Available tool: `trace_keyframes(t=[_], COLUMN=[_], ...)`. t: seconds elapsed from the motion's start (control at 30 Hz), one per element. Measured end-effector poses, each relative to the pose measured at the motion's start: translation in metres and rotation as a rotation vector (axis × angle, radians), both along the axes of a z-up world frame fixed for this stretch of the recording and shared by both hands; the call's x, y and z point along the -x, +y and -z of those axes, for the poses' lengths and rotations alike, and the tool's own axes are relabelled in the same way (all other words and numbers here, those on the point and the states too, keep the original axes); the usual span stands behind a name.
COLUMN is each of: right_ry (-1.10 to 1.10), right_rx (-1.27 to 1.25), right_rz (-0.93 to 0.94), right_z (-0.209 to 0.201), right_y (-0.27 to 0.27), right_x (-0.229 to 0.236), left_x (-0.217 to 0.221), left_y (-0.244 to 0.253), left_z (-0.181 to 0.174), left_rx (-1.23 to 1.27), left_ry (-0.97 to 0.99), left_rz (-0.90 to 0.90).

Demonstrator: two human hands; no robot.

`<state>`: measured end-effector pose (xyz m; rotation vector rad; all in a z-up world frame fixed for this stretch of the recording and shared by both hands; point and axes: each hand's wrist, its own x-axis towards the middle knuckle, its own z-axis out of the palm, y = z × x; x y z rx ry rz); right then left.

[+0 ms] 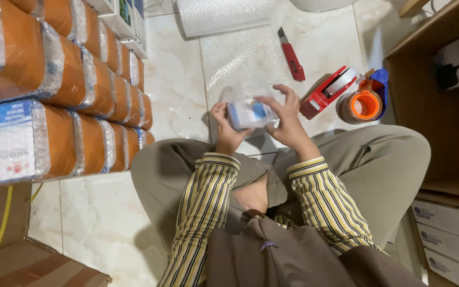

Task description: The person sits on the floor and wraps small rectangular boxes with bubble wrap. They fold the bubble wrap around each box, secure it with clear tape using a handheld dispenser, and then place the wrapped box into a wooden shelf unit. The process is repeated for multiple boxes.

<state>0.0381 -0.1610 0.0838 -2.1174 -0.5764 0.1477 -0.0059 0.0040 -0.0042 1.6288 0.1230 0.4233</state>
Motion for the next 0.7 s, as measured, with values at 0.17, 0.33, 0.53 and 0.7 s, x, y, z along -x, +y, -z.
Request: trace_keyframes(t=[0.17, 0.33, 0.53, 0.7], right_ry=[-0.371, -0.238, -0.020, -0.190], right_rx=[0.564, 0.052, 0.017, -0.548], right_rz=[0.116, 0.380, 0.503, 0.550], right_z=[-0.001, -0.003, -0.018, -0.003], right_y=[-0.014, -0.051, -0.032, -0.029], right_x=[-0.008, -0.024, -0.013, -0.018], left_x=[0.005, 0.001, 0.003, 0.000], left_y=[-0.003, -0.003, -0.015, -0.015], left_z=[0.001, 0.001, -0.006, 0.006], left_rx=[-0.090, -0.144, -0.245, -0.137], left_ry=[0.035, -0.048, -0.133, -0.121], left_rz=[0.003, -0.040, -0.023, -0.116])
